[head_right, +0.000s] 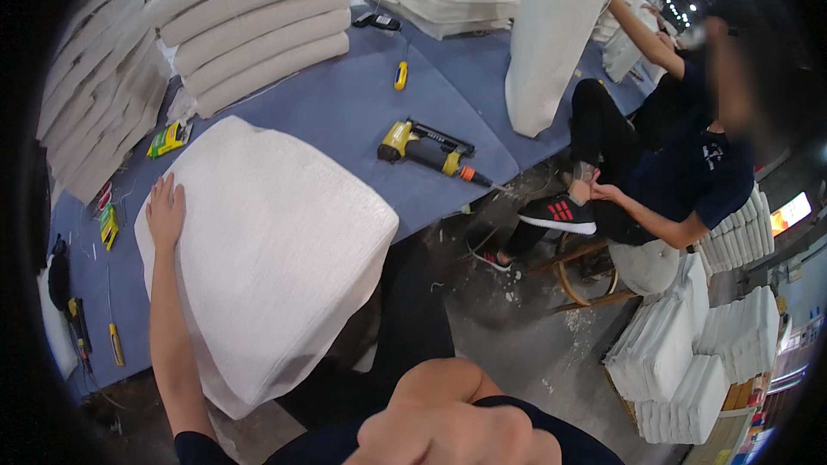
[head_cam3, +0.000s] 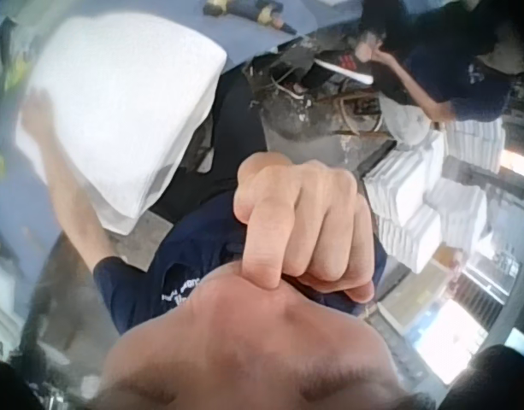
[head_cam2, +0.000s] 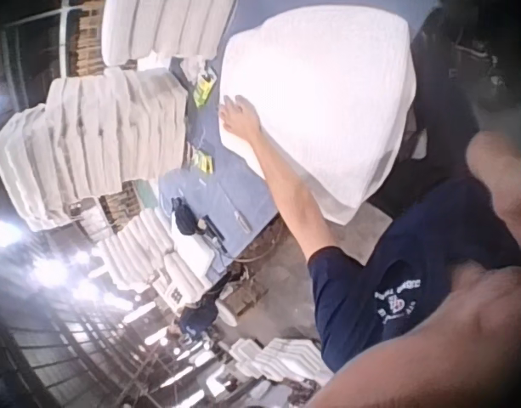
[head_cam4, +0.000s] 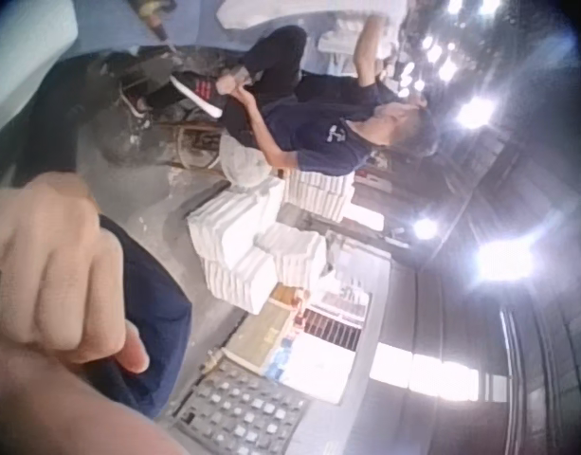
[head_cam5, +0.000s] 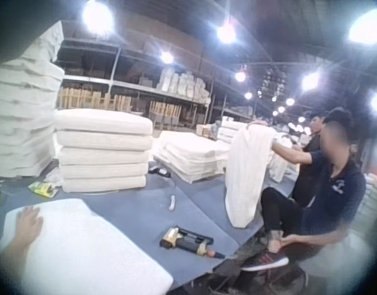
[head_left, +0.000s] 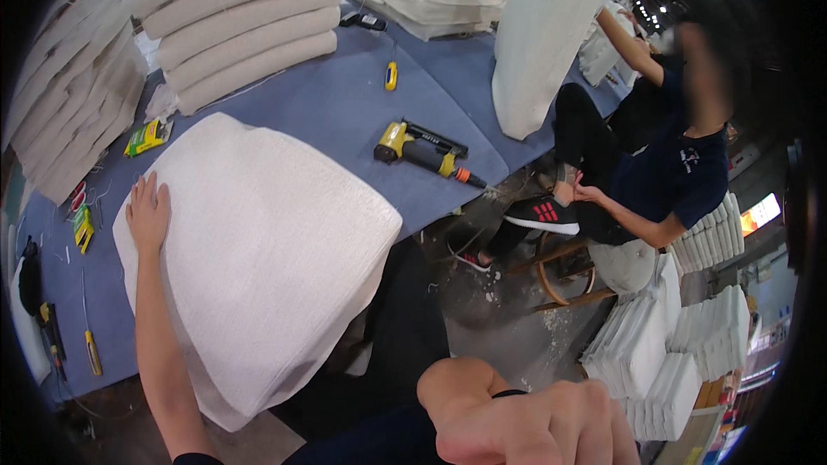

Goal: The person wraps white foam cushions with a white fabric cover and secures the fabric to the wooden base using a pneumatic staple gun. They repeatedly fold the fabric edges, align the cushion, and staple the material to the underside of the cushion frame.

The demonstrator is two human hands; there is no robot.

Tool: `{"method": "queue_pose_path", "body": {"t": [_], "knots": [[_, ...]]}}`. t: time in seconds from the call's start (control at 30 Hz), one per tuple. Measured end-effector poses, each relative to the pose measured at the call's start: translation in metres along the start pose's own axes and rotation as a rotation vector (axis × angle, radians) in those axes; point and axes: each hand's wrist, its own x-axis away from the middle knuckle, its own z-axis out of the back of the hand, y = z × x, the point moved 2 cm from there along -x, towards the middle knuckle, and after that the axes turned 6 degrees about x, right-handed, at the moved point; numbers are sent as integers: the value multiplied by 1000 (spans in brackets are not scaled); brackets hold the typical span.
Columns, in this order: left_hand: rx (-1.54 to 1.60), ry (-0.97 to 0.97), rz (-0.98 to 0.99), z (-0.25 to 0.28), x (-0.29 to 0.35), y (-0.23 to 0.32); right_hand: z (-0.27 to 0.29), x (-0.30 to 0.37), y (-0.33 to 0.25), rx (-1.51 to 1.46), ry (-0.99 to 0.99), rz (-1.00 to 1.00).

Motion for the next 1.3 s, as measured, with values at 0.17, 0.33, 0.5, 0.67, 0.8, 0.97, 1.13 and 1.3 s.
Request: {"method": "queue_pose_path", "body": {"t": [0.17, 0.33, 0.5, 0.67, 0.8, 0.97, 1.13, 1.3], "knots": [[-7, 15, 19, 2, 4, -5, 28, 23, 49, -73, 301, -163], [19, 32, 28, 8, 7, 1, 78, 59, 72, -90, 498, -402], [20, 22, 38, 8, 8, -9, 87, 67, 77, -78, 570, -433], [-6, 23, 28, 6, 6, -1, 81, 56, 68, -89, 493, -427], [-35, 23, 11, -2, 2, -9, 42, 25, 41, -154, 144, -267], [-45, 8, 10, -5, 0, -14, 19, 8, 20, -272, 32, -182], [-60, -7, 20, -2, -2, -12, 15, 6, 3, -393, 49, -299], [-52, -5, 31, -7, -2, -11, -5, 11, 14, -764, 380, -134]]}}
